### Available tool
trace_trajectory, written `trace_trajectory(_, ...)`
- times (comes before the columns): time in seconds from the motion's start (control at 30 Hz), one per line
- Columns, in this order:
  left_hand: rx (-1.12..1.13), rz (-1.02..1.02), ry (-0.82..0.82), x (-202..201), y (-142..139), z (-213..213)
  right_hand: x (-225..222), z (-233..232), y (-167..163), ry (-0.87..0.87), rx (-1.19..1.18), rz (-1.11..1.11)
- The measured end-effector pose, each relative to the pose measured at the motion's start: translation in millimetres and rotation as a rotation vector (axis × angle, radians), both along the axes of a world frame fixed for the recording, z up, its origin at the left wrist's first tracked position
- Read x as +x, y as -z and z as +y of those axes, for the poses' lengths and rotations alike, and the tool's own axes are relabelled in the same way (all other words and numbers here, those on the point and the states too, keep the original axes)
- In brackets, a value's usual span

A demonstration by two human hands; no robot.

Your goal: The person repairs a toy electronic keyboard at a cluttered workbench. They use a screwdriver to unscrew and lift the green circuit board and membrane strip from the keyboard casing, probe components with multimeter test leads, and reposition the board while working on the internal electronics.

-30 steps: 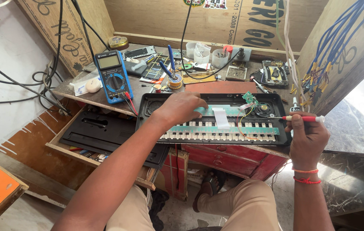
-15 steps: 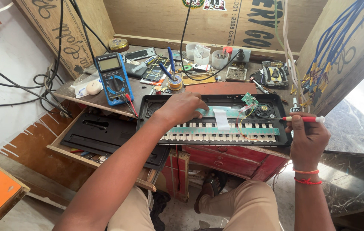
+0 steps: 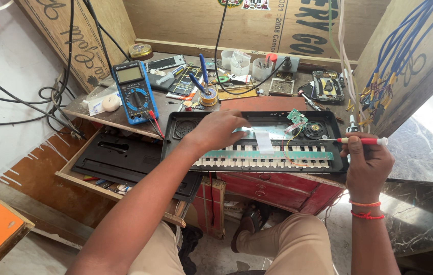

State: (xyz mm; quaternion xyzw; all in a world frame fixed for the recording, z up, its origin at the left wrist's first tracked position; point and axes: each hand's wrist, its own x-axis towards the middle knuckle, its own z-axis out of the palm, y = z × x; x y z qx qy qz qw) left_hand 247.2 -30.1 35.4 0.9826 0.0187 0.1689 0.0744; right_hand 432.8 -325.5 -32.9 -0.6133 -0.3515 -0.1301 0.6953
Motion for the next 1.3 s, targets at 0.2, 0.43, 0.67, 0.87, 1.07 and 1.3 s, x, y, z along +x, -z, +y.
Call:
trace_trajectory(0.2,-0.013,-0.249,0.174,20.8,21.0,-31.8,-1.2,0.5,1.3,0.01,-0.02,0.008)
trace_trajectory(0.43,-0.014,-0.206,0.178,32.4,39.2,-57.1,-3.2,4.8,-6.5,0.025,-0.06,-0.019)
trace_trajectory(0.67,0.008,-0.229,0.154,30.3,42.5,-58.5,-31.8,24.8,-25.4,0.07,-0.247,-0.157)
trace_trajectory(0.87,0.038,-0.208,0.15,31.4,38.4,-59.2,-31.7,42.9,-34.9,0.165,-0.41,-0.173)
trace_trajectory(1.07,0.069,-0.205,0.147,30.4,32.8,-60.4,-23.2,53.9,-32.5,0.142,-0.427,-0.106)
trace_trajectory(1.3,0.058,-0.236,0.14,28.6,29.3,-63.8,-21.7,54.7,-30.3,0.12,-0.448,-0.124)
